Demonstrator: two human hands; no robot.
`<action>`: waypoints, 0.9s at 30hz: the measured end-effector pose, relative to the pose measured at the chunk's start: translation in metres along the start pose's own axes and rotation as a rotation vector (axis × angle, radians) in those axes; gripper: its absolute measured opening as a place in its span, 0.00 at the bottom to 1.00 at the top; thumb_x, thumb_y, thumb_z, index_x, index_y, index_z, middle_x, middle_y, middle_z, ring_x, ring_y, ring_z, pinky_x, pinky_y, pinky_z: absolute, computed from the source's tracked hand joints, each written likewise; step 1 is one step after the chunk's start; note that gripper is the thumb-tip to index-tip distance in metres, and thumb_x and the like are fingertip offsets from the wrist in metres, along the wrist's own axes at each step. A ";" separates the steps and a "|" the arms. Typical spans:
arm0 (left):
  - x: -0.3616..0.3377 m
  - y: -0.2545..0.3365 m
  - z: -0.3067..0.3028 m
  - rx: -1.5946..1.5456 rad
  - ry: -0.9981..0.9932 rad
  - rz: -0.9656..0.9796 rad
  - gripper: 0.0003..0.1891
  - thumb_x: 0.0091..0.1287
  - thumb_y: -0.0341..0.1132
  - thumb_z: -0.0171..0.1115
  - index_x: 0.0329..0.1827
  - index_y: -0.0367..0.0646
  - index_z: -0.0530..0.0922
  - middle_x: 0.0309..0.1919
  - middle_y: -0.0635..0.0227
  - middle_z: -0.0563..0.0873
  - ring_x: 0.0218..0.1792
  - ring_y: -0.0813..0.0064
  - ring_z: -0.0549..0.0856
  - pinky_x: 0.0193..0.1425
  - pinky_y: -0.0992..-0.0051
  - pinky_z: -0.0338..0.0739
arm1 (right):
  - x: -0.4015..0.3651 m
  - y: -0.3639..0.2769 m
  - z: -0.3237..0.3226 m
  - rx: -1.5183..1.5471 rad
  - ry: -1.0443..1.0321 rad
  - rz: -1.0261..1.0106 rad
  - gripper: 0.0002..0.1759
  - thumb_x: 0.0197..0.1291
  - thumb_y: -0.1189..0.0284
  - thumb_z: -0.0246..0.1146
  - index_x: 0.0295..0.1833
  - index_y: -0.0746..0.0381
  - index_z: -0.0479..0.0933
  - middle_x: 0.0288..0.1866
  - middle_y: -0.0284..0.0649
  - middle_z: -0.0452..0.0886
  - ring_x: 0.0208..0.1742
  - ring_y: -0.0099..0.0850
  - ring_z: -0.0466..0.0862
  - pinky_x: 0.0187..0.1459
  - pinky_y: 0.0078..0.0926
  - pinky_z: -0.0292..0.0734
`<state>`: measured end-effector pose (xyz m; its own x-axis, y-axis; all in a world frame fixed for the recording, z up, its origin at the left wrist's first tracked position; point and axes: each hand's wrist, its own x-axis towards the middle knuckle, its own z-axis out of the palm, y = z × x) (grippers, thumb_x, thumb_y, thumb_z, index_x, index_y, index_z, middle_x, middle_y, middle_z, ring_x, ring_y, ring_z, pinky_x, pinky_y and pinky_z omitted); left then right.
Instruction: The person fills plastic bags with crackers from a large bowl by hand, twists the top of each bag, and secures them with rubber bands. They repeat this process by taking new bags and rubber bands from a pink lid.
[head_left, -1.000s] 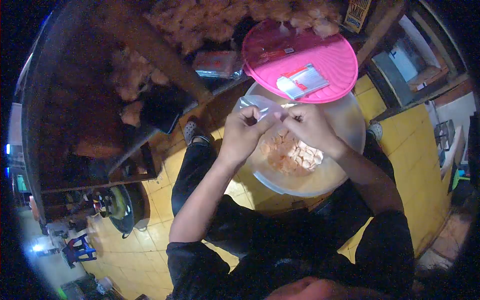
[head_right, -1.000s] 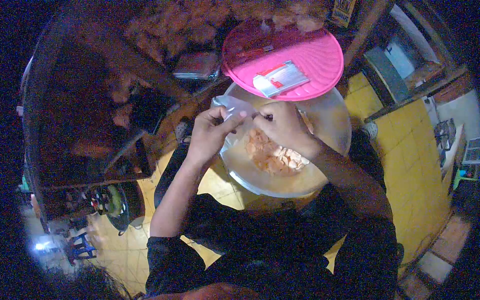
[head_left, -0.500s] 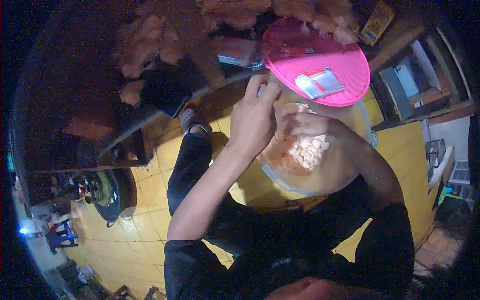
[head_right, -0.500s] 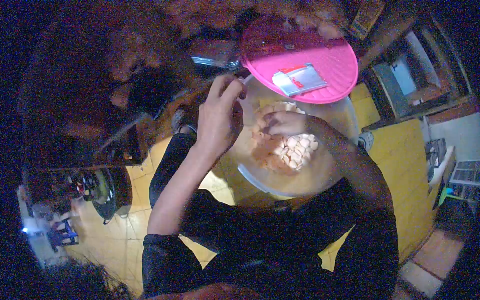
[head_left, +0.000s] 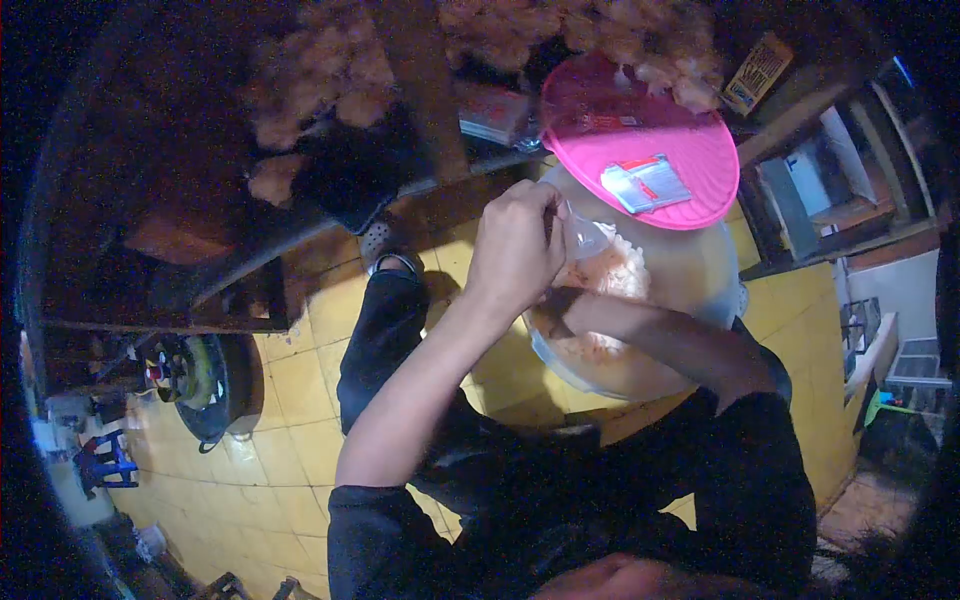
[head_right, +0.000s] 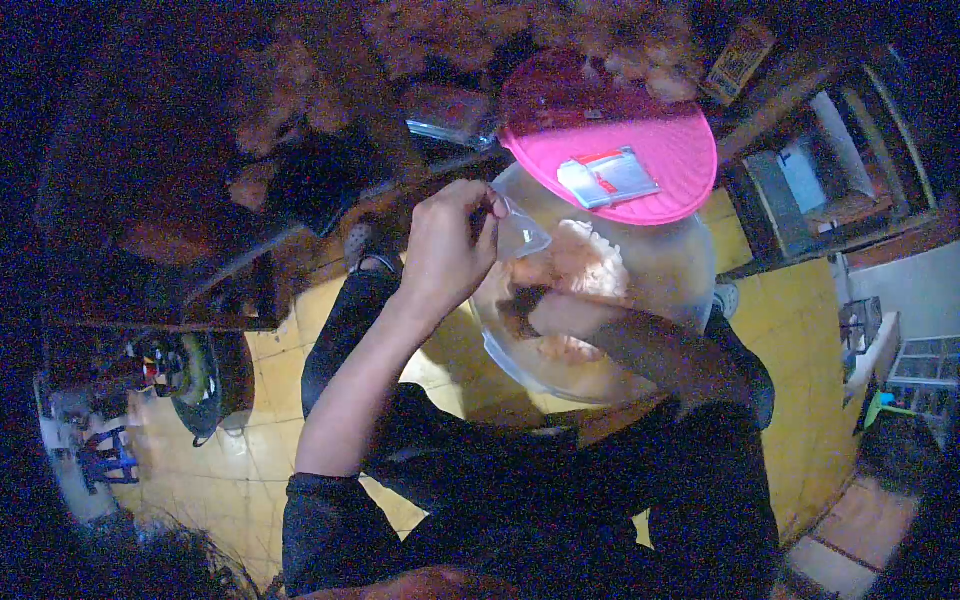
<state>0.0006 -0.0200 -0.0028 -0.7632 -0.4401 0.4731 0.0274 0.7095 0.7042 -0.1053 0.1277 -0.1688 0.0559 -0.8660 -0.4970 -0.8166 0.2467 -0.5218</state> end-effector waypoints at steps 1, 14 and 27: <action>0.000 0.001 0.002 -0.022 -0.014 0.009 0.04 0.54 0.20 0.60 0.32 0.35 0.79 0.32 0.51 0.84 0.37 0.51 0.85 0.45 0.64 0.79 | -0.005 -0.001 0.005 0.015 -0.019 0.001 0.11 0.65 0.66 0.54 0.47 0.60 0.76 0.41 0.41 0.80 0.45 0.37 0.78 0.50 0.37 0.73; -0.006 -0.008 0.039 0.062 -0.166 0.022 0.15 0.55 0.17 0.56 0.43 0.39 0.83 0.40 0.50 0.86 0.38 0.50 0.86 0.45 0.61 0.80 | -0.111 -0.011 -0.083 0.181 0.542 -0.418 0.15 0.60 0.73 0.64 0.51 0.62 0.72 0.48 0.44 0.81 0.44 0.39 0.84 0.47 0.35 0.79; -0.018 0.029 0.074 -0.342 -0.588 -0.123 0.31 0.57 0.21 0.65 0.66 0.40 0.71 0.57 0.57 0.78 0.39 0.70 0.84 0.42 0.74 0.81 | -0.130 -0.007 -0.095 1.734 0.382 -0.200 0.21 0.67 0.82 0.53 0.63 0.62 0.58 0.57 0.46 0.71 0.64 0.37 0.73 0.65 0.35 0.70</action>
<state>-0.0322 0.0491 -0.0303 -0.9944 -0.0665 0.0818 0.0467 0.4177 0.9074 -0.1612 0.1973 -0.0346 -0.2604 -0.9177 -0.3000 0.6780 0.0474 -0.7335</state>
